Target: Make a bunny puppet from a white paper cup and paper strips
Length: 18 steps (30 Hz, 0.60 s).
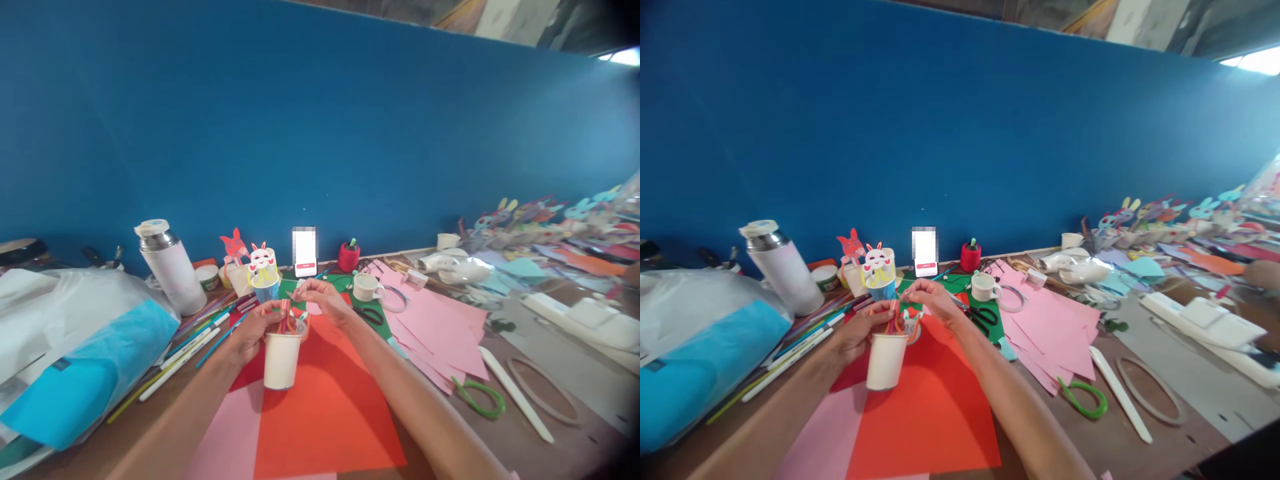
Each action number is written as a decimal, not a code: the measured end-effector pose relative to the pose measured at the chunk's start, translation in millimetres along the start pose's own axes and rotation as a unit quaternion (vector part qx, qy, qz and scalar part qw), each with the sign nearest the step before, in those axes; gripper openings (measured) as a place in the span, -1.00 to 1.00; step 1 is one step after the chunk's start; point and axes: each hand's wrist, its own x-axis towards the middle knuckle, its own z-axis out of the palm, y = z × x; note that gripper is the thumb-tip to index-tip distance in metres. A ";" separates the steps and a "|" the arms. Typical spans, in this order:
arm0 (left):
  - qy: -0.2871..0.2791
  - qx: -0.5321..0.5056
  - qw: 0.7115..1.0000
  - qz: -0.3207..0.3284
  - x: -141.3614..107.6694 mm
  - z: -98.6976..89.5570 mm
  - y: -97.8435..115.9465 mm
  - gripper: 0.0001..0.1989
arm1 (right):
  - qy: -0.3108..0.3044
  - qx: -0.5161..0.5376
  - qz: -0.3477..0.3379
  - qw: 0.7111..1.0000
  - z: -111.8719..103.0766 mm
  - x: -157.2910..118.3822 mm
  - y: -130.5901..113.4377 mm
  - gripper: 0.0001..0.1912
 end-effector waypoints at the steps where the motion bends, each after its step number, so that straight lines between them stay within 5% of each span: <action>1: -0.002 0.000 1.000 0.001 0.2 0.2 -0.3 -0.82 | -0.002 0.003 -0.003 1.000 -0.4 0.2 0.0 -0.95; 9: -0.031 0.013 0.999 -0.009 1.0 -1.3 0.0 -0.87 | -0.026 0.038 -0.019 0.999 -2.0 1.0 0.3 -0.95; 18: -0.059 -0.025 0.998 0.009 -1.4 -2.1 3.6 -0.88 | 0.057 0.071 0.000 0.996 -11.8 3.7 15.3 -0.98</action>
